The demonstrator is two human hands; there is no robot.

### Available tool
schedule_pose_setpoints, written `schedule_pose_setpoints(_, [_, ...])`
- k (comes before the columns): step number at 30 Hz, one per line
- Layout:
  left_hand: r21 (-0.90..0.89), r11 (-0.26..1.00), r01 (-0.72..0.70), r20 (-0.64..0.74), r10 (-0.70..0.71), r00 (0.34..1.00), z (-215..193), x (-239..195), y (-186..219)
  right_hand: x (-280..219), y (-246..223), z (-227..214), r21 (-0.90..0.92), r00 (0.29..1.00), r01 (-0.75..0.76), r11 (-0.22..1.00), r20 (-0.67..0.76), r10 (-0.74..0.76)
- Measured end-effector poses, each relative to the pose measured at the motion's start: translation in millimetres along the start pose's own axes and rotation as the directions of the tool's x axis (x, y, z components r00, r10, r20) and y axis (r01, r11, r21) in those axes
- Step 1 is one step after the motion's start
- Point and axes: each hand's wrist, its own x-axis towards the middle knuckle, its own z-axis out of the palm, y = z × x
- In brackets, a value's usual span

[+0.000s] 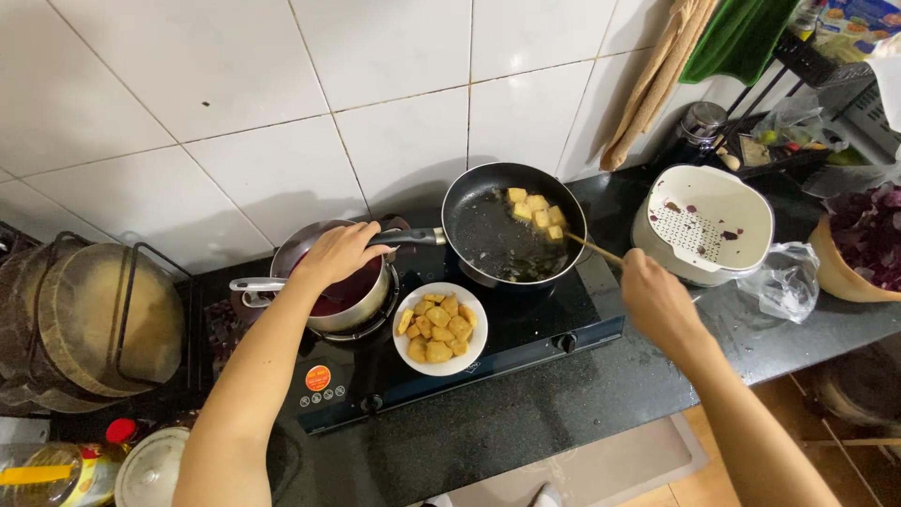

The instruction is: The person fries cubes of tofu in oil in a pan on a portable induction cooktop, using chopsticks to turn and move the pieces. They briefly carry a white colander to the sink and rinse it, then return to transferring the fried tofu pieces from the pan into a bowl.

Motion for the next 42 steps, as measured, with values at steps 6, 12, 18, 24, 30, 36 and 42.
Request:
schedule_pose_setpoints(6, [-0.02,1.0,-0.002,0.032,0.003,0.999,-15,-2,-6,-2,-25,-8,0.16,0.999,-0.015,0.987,0.042,0.008])
schedule_pose_setpoints(12, [0.006,0.999,0.033,0.028,-0.033,0.999,-16,1,-7,25,-19,-25,0.08,0.999,-0.011,0.997,-0.03,0.014])
schedule_pose_setpoints(18, [-0.032,0.998,0.053,-0.013,-0.053,0.998,-13,-2,-9,44,-4,-1,-0.036,0.995,0.068,0.997,0.07,-0.066])
schedule_pose_setpoints(24, [-0.061,0.997,0.047,-0.068,-0.051,0.996,-14,-10,-11,22,-27,-50,-0.026,0.999,0.018,0.999,0.044,-0.017])
schedule_pose_setpoints(30, [-0.112,0.988,0.111,-0.044,-0.116,0.992,-28,-17,0,26,-29,-39,0.075,0.989,0.037,0.996,0.139,-0.047])
schedule_pose_setpoints(36, [-0.086,0.987,0.135,0.016,-0.134,0.991,-7,-10,-14,21,-7,-44,0.039,0.991,0.066,0.997,0.114,-0.07])
schedule_pose_setpoints(42, [-0.081,0.989,0.124,-0.058,-0.129,0.99,-19,-19,-2,54,5,-27,0.026,0.996,0.074,0.997,0.048,-0.076])
